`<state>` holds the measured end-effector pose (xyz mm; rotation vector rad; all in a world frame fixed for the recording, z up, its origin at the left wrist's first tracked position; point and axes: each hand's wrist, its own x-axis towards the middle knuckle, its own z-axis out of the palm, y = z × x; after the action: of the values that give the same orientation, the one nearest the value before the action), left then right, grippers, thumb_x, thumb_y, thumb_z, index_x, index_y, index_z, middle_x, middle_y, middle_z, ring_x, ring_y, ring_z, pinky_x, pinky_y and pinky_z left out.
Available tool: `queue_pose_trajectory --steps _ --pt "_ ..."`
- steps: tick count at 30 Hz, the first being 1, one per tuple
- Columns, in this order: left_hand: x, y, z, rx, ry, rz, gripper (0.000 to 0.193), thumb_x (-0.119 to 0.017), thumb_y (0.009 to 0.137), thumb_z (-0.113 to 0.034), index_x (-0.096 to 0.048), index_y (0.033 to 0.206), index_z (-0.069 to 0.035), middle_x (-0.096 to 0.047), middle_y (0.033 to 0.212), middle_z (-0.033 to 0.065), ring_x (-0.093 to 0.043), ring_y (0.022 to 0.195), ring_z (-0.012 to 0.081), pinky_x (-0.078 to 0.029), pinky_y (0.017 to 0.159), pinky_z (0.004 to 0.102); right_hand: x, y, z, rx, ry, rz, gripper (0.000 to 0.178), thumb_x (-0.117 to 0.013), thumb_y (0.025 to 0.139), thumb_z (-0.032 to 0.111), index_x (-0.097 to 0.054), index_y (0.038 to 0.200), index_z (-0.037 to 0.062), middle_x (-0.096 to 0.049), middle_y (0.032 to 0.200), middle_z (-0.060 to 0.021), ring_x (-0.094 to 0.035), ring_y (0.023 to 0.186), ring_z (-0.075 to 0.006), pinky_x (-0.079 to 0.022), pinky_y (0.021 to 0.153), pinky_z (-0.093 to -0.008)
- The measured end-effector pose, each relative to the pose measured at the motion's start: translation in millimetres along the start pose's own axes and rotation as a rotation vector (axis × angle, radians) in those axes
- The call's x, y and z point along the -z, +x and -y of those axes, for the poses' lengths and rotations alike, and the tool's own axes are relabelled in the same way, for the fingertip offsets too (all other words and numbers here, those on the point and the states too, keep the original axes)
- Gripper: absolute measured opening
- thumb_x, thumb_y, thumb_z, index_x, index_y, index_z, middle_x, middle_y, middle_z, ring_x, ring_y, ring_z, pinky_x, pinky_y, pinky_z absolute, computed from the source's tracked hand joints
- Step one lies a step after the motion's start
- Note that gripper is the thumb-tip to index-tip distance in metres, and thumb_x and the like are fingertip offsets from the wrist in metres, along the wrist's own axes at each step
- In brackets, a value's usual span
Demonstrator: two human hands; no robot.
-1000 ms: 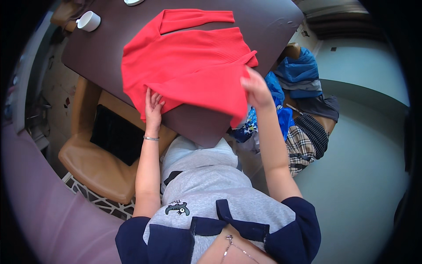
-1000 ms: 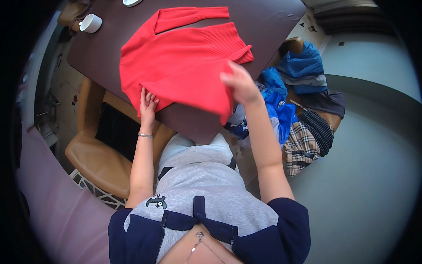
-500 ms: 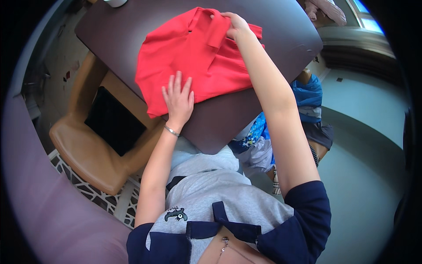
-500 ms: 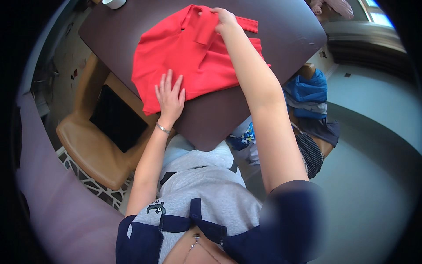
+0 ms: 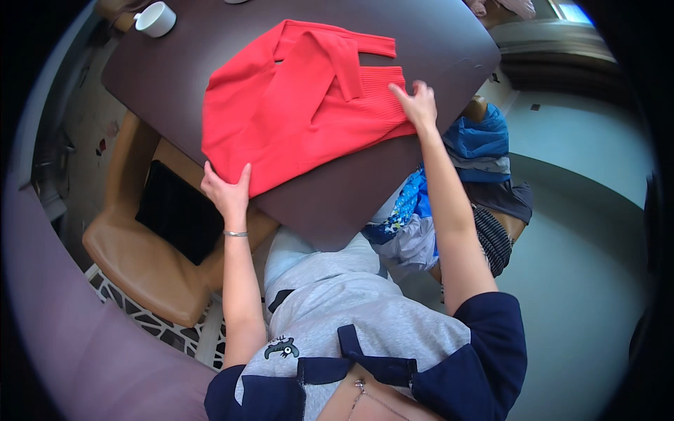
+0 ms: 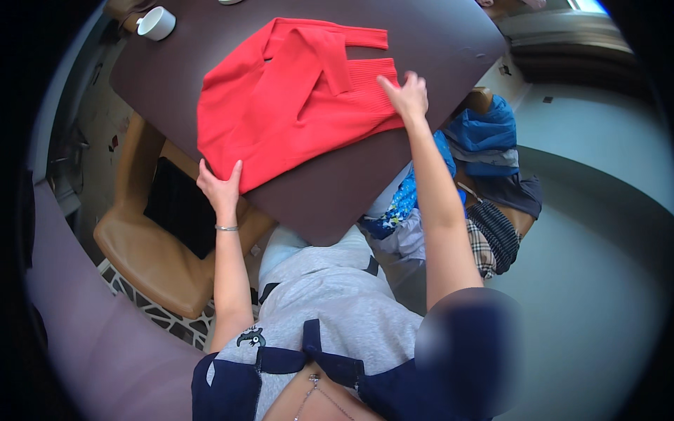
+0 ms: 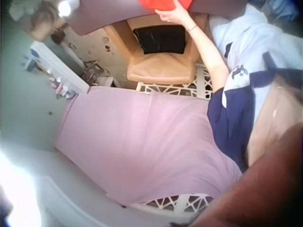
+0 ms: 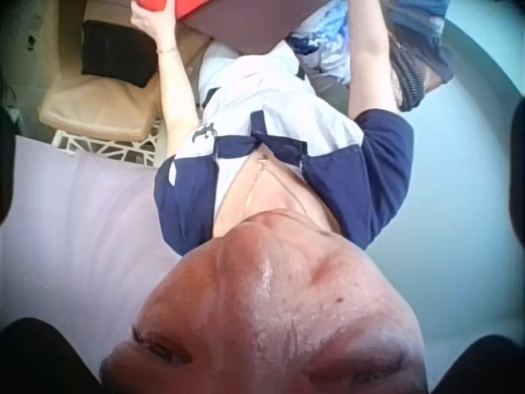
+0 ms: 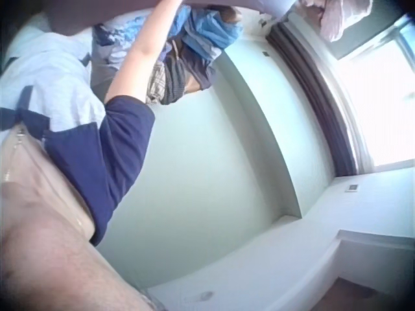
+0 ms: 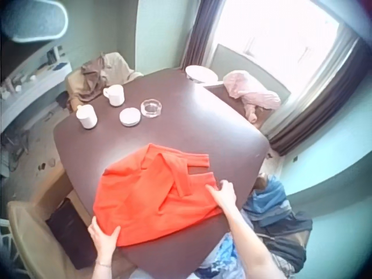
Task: The person folds a red cardigan sweater on a table, then folds a blue and gray jacket. The person smooths and aligns each garment before folding it into a compact shape and placing it on a chair.
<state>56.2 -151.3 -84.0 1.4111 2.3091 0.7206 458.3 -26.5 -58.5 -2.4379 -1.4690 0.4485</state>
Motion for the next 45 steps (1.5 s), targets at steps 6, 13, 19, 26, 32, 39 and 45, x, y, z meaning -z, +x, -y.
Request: queue_pose_trajectory --steps 6,13,19,26,32,39,45 --pt "6.9 13.8 1.1 0.037 -0.078 0.255 0.061 -0.074 0.074 -0.036 -0.050 0.113 0.004 -0.058 0.104 0.0199 -0.057 0.095 0.0307 -0.046 0.084 0.0359 -22.4 -62.0 -40.5 -0.093 0.386 -0.196 0.054 -0.067 0.074 0.050 -0.060 0.106 0.0066 -0.056 0.102 -0.0160 -0.056 0.094 -0.0320 -0.045 0.086 -0.0367" --pt "19.7 47.4 23.0 0.126 -0.625 0.606 0.026 -0.064 0.085 -0.013 -0.060 0.104 0.005 -0.065 0.098 0.0077 -0.060 0.086 0.0115 -0.048 0.078 0.0263 16.0 -100.4 -89.0 -0.109 0.986 0.355 0.021 -0.071 0.077 0.017 -0.065 0.091 0.0038 -0.065 0.078 -0.0042 -0.055 0.063 -0.0099 -0.044 0.058 -0.0212" --pt "17.4 55.7 60.7 -0.176 -0.083 0.365 0.034 -0.072 0.078 -0.026 -0.064 0.098 0.001 -0.059 0.097 0.0100 -0.056 0.088 0.0205 -0.046 0.080 0.0326 26.4 -99.3 -121.5 0.019 0.725 0.381 0.022 -0.072 0.076 0.018 -0.067 0.090 0.0024 -0.056 0.065 0.0026 -0.045 0.056 -0.0053 -0.038 0.053 -0.0181" --pt "23.0 53.5 23.4 -0.013 -0.162 0.426 0.046 -0.076 0.073 -0.032 -0.063 0.100 0.003 -0.065 0.098 0.0105 -0.061 0.086 0.0180 -0.048 0.077 0.0293 -12.3 -119.2 -101.3 -0.113 0.707 0.130 0.024 -0.071 0.078 0.020 -0.063 0.089 0.0009 -0.059 0.069 -0.0009 -0.054 0.062 -0.0106 -0.045 0.059 -0.0247" --pt "20.8 69.8 11.6 0.166 -0.430 0.649 0.037 -0.063 0.086 -0.028 -0.061 0.104 0.004 -0.065 0.098 0.0098 -0.060 0.086 0.0128 -0.047 0.075 0.0254 -3.7 -130.7 -60.8 0.198 0.575 -0.332 0.013 -0.056 0.089 0.015 -0.054 0.090 0.0031 -0.063 0.075 -0.0138 -0.064 0.069 -0.0239 -0.047 0.055 -0.0339" --pt "6.2 51.6 40.5 -0.104 -0.196 0.380 0.041 -0.055 0.090 -0.033 -0.058 0.104 0.005 -0.063 0.095 0.0232 -0.062 0.090 0.0340 -0.047 0.076 0.0364 -27.1 -117.2 -80.9 0.182 -0.092 -0.261 0.017 -0.054 0.089 0.026 -0.051 0.094 0.0100 -0.061 0.063 -0.0168 -0.061 0.057 -0.0359 -0.048 0.050 -0.0434" --pt "24.2 20.3 -14.8 -0.522 0.187 -0.165 0.027 -0.061 0.083 -0.018 -0.057 0.106 -0.005 -0.058 0.098 0.0142 -0.055 0.092 0.0321 -0.044 0.080 0.0392 -6.9 -108.6 -38.6 0.380 -0.104 -0.456 0.029 -0.066 0.079 0.028 -0.057 0.096 0.0065 -0.063 0.086 -0.0134 -0.061 0.082 -0.0315 -0.049 0.071 -0.0405"
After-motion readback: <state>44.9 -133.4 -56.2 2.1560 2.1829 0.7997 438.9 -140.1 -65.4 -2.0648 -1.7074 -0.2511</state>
